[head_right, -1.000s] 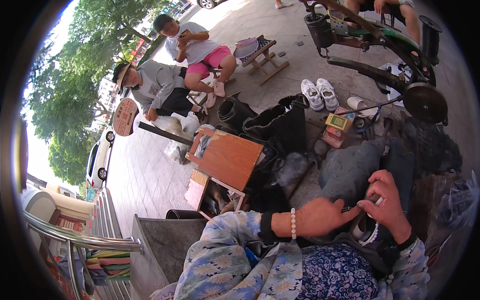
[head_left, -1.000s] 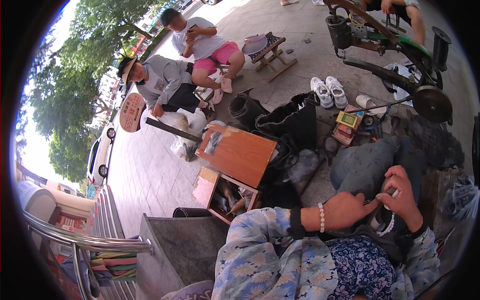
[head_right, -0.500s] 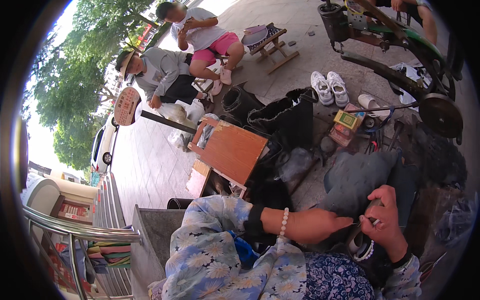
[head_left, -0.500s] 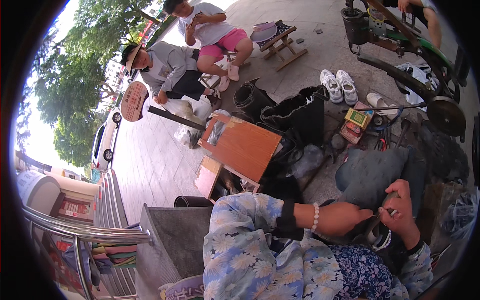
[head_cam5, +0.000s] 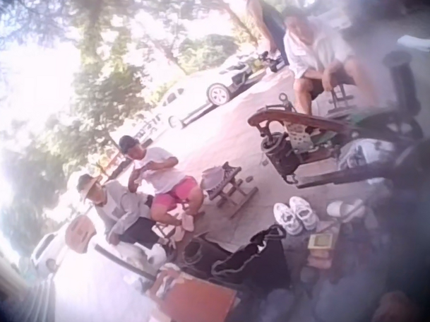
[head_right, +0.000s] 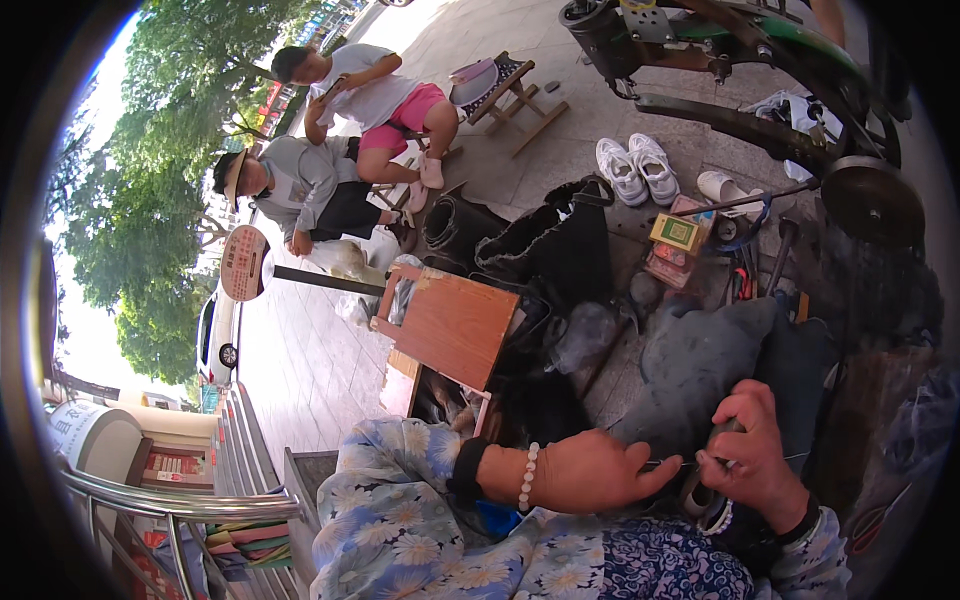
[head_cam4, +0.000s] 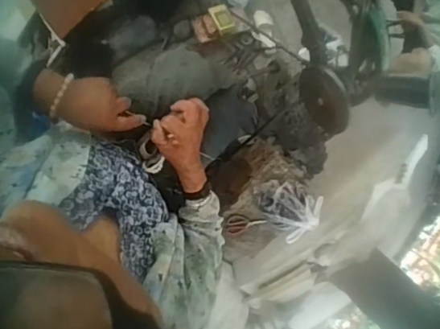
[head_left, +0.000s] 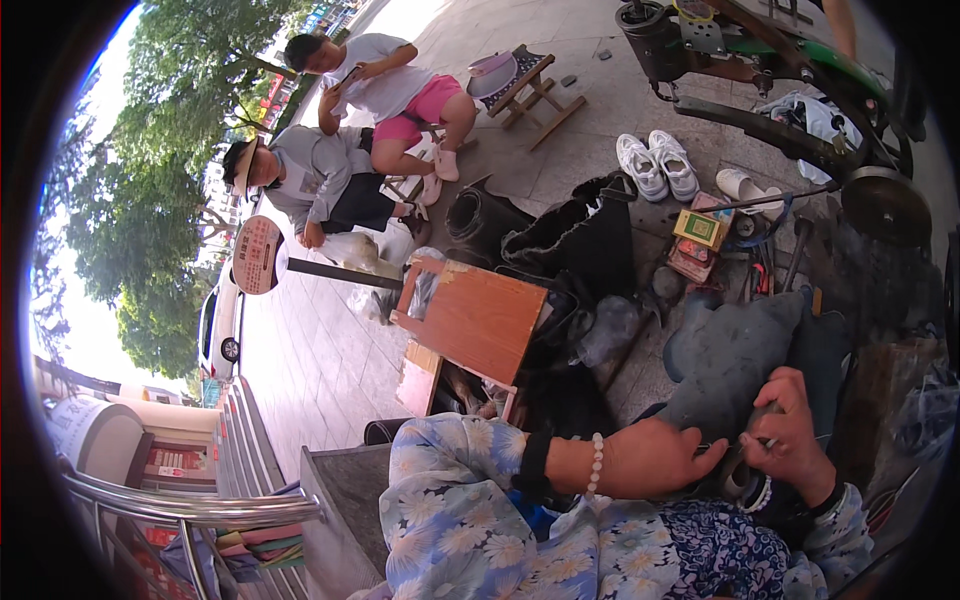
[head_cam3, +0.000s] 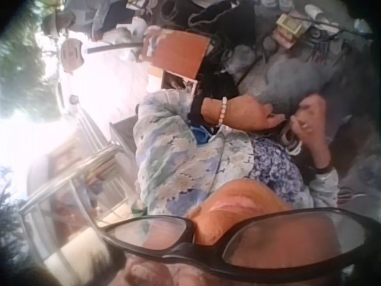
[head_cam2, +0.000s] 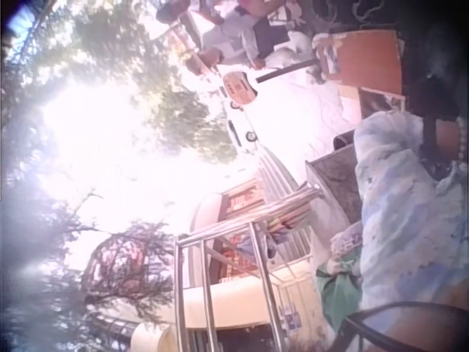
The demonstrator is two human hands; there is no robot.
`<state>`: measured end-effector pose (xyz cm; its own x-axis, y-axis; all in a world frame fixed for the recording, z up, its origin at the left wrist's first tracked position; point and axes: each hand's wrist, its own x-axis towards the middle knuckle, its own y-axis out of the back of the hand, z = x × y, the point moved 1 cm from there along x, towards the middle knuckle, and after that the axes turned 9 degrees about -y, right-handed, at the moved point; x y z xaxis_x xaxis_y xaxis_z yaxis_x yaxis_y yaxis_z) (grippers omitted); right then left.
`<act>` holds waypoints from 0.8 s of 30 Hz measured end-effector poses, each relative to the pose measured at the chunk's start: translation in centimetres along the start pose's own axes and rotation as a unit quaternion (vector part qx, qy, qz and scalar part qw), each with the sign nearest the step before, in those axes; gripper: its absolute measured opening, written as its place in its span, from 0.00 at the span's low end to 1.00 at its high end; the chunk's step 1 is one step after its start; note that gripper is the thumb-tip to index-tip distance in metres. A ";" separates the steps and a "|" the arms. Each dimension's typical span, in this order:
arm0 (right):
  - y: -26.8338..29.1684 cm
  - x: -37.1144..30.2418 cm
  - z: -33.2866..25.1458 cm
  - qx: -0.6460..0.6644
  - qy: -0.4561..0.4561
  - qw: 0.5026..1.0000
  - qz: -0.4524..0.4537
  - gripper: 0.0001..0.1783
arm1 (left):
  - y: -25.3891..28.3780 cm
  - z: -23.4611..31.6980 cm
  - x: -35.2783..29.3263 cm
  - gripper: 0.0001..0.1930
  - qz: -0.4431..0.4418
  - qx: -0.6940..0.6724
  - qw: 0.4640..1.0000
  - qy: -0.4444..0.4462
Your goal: Stitching the sole and upper of a white sandal using a needle and thread.
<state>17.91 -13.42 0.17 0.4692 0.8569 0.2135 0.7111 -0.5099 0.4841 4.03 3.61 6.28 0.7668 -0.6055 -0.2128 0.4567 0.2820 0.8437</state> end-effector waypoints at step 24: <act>1.0 -1.3 1.8 0.012 -0.002 0.999 0.031 0.10 | -6.5 -0.1 7.1 0.06 0.349 -0.569 0.745 -0.021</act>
<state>18.93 -15.15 -1.18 0.5148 0.8236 0.2381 0.6928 -0.5633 0.4502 6.57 -2.44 -0.73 0.9925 -0.0325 0.1182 0.0588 0.9723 -0.2263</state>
